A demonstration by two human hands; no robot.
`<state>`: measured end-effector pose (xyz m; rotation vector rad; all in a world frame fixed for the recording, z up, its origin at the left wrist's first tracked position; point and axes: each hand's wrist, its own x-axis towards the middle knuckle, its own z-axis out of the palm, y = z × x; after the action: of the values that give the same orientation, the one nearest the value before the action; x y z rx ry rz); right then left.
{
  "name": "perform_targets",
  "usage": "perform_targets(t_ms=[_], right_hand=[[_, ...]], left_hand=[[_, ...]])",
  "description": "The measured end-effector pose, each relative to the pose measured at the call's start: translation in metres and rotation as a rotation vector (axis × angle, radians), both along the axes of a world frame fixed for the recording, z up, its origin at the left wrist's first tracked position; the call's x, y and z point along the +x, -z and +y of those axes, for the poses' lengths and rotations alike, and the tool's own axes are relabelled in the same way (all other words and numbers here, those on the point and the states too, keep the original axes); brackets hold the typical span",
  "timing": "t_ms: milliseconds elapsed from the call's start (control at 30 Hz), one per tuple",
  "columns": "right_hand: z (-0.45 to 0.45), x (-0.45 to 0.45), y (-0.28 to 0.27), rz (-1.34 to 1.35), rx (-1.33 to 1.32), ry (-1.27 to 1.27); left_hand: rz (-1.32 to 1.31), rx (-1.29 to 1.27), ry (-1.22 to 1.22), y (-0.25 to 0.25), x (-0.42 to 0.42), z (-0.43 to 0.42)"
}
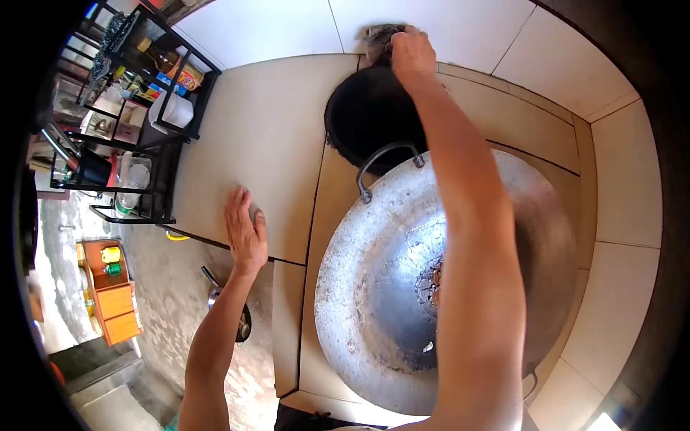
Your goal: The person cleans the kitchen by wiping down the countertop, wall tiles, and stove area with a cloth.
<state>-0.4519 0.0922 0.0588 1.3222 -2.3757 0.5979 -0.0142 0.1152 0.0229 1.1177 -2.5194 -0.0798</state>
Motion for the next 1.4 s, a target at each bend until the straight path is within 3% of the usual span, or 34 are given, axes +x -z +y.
perform_targets(t_ms=[167, 333, 400, 533, 633, 733, 933, 1133, 1333, 1400], right_hand=[[0.009, -0.008, -0.009, -0.271, 0.084, 0.410], [-0.016, 0.011, -0.008, -0.246, 0.044, 0.336], [-0.035, 0.022, -0.011, -0.205, 0.140, 0.279], [0.005, 0.005, -0.019, -0.455, 0.091, 0.471], [0.007, -0.006, -0.010, -0.430, 0.073, 0.507], [-0.037, 0.026, -0.007, -0.222, 0.037, 0.335], [0.009, -0.034, 0.007, -0.507, 0.083, 0.523], [-0.026, 0.010, -0.012, -0.311, 0.131, 0.338], [0.020, -0.028, -0.002, -0.483, 0.058, 0.557], [0.017, -0.027, -0.004, -0.433, 0.105, 0.499]], left_hand=[[-0.009, 0.058, -0.031, 0.000, 0.001, 0.000], [-0.017, 0.065, -0.034, -0.001, -0.002, -0.002], [-0.024, 0.074, -0.028, -0.002, 0.001, -0.003], [-0.028, 0.087, -0.028, 0.000, 0.003, -0.001], [-0.033, 0.078, -0.032, -0.003, -0.001, 0.001], [-0.024, 0.062, -0.020, -0.001, 0.002, -0.001], [-0.003, 0.071, -0.006, 0.000, 0.003, -0.003], [-0.010, 0.071, -0.014, 0.001, 0.001, -0.002], [-0.024, 0.065, -0.018, -0.003, 0.000, -0.004], [-0.039, 0.057, -0.015, -0.004, -0.001, 0.000]])
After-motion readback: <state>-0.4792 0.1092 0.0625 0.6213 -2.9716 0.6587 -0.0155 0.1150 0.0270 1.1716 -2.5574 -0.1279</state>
